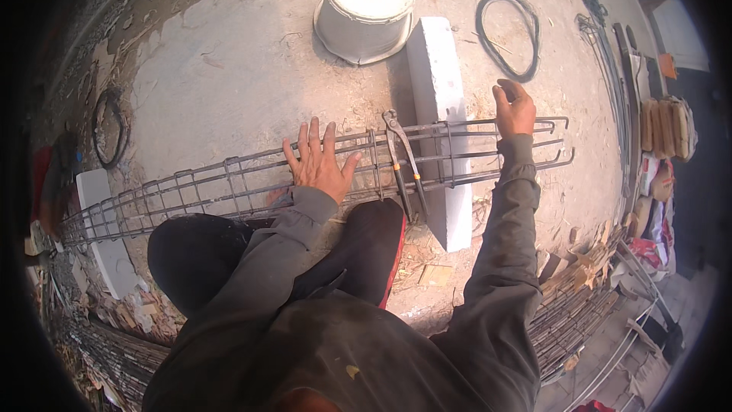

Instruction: The person sits on the ground and assembles a rebar cage by tying metal rods together with wire. They use pliers to twist and secure the wire at the intersections of the rods.

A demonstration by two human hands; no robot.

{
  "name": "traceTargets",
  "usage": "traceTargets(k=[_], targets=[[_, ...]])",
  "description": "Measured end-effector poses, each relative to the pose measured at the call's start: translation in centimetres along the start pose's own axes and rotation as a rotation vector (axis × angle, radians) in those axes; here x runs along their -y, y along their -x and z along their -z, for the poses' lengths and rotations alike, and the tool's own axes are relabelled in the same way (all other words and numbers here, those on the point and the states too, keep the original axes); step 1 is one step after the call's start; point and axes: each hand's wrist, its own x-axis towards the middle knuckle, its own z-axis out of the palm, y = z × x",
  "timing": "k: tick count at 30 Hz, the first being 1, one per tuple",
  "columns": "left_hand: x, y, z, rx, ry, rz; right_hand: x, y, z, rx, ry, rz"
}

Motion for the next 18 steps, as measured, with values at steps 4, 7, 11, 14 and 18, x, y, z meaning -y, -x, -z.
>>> traceTargets(k=[4, 7, 11, 14, 18], targets=[[0.5, 0.0, 1.0, 0.064, -0.012, 0.026, -11.3, -12.6, -6.1, 0.158, 0.279, -0.039], [0.1, -0.1, 1.1, 0.127, -0.029, 0.032, -22.2, -19.7, -9.8, 0.230, 0.583, -0.106], [0.0, -0.2, 0.9, 0.166, -0.030, 0.072, -30.4, -26.5, -13.9, 0.273, 0.704, -0.172], [-0.8, -0.6, 1.4, 0.198, -0.060, 0.096, -33.3, -28.4, -18.2, 0.245, 0.787, -0.268], [-0.3, -1.1, 0.7, 0.174, 0.023, 0.083, -38.7, -31.1, -16.2, 0.225, 0.799, -0.406]])
